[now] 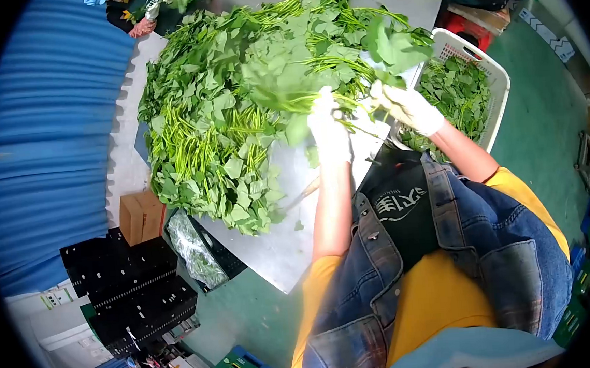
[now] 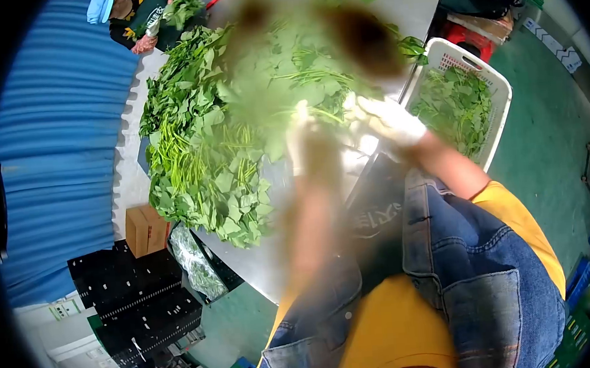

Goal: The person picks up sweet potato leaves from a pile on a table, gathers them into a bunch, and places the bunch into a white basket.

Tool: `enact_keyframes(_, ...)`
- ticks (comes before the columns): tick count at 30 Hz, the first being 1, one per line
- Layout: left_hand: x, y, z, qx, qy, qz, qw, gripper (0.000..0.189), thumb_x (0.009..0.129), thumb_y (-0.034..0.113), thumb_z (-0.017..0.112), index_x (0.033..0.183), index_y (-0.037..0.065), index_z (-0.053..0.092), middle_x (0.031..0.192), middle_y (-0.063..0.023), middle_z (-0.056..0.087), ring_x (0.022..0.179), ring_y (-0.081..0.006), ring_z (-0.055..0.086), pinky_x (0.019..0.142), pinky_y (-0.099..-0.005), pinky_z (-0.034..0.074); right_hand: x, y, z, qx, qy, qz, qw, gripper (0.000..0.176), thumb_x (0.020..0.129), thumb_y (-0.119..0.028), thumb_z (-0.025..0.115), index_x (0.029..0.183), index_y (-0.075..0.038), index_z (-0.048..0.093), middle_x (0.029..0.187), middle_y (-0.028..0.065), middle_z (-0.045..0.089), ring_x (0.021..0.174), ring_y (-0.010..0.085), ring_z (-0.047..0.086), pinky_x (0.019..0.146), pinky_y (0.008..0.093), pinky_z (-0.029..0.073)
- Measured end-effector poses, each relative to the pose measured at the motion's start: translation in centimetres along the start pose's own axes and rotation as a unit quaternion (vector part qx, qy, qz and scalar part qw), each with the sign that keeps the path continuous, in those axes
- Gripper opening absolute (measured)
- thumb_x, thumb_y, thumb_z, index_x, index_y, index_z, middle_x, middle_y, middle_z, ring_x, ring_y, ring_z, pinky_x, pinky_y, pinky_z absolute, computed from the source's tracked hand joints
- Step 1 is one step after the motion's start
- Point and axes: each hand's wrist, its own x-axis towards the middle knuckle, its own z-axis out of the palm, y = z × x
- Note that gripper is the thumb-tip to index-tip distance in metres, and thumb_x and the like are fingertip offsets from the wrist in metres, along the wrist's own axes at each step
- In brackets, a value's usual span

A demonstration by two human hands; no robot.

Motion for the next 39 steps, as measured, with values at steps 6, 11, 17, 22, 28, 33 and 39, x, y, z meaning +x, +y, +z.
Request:
enact_keyframes(6,2.9,-5.5,-7.1,-0.26,-0.003,-0.22,0.94,0.021,0.088,0.01,0.06,0.108,0.002,0.06,0.079,0.0007,0.056,0.061,-0.0053,0.046,0.051,-0.0183,0.037,-5.2,0.7,-8.9,0.073,-0.083,0.143,0.984,0.032,0.099,-0.025,0.04,0.122,-0.004,0.049,0.109,0.0013,0.055,0.095,0.0126,0.052,0.088,0.0272,0.044)
enact_keyframes(11,0.5,0.0,-7.0,-0.079,0.162,-0.093,0.979,0.021,0.091,0.021,0.058,0.1,0.002,0.058,0.077,-0.0002,0.055,0.062,-0.0075,0.048,0.054,-0.0222,0.041,-5.1,4.8,-17.7,-0.333,-0.19,0.135,0.914,0.024,0.085,-0.023,0.058,0.098,-0.003,0.062,0.092,0.0106,0.064,0.083,0.0217,0.061,0.074,0.0316,0.05)
enact_keyframes(17,-0.8,8.8,-13.3,-0.175,0.25,0.032,0.952,0.033,0.093,0.029,0.056,0.114,0.005,0.047,0.103,-0.0089,0.053,0.097,-0.0217,0.052,0.089,-0.0364,0.045,-2.0,1.6,-17.8,-0.803,-0.112,0.16,0.563,0.064,0.069,-0.005,0.061,0.131,-0.01,0.046,0.11,0.0188,0.057,0.101,0.0329,0.058,0.089,0.0405,0.043)
enact_keyframes(22,-2.8,5.8,-10.9,-0.263,0.19,-0.013,0.946,0.025,0.094,0.026,0.053,0.107,0.006,0.048,0.086,-0.0049,0.055,0.088,-0.0212,0.055,0.089,-0.0371,0.045,11.7,2.7,-7.0,-0.583,0.065,-0.221,0.779,0.025,0.083,-0.013,0.054,0.105,-0.011,0.065,0.093,0.0124,0.062,0.092,0.0308,0.06,0.081,0.0374,0.048)
enact_keyframes(28,-4.9,6.7,-8.8,-0.159,0.22,0.0,0.962,0.028,0.097,0.027,0.048,0.11,0.002,0.052,0.065,0.0057,0.03,0.057,-0.0071,0.032,0.056,-0.0243,0.031,23.0,8.6,-2.5,-0.626,0.052,-0.164,0.761,0.017,0.078,-0.02,0.06,0.089,-0.011,0.068,0.089,0.0128,0.062,0.084,0.031,0.061,0.074,0.0414,0.048)
enact_keyframes(33,-5.3,4.0,-11.6,-0.087,0.212,0.051,0.972,0.03,0.097,0.023,0.047,0.115,-0.001,0.052,0.063,0.0043,0.034,0.057,-0.0074,0.035,0.054,-0.0208,0.03,21.3,1.2,-0.3,-0.605,0.121,-0.251,0.746,0.013,0.077,-0.022,0.06,0.081,-0.012,0.068,0.083,0.0087,0.062,0.081,0.0277,0.061,0.069,0.0384,0.049)
enact_keyframes(39,-3.7,-1.0,-12.7,0.756,0.096,0.33,0.557,0.032,0.095,0.021,0.052,0.116,-0.003,0.052,0.077,-0.0049,0.055,0.066,-0.0153,0.051,0.068,-0.0287,0.046,16.1,-6.5,3.2,-0.359,0.189,-0.303,0.862,0.012,0.077,-0.016,0.067,0.084,-0.009,0.063,0.078,0.0048,0.059,0.068,0.0184,0.058,0.062,0.0301,0.046)
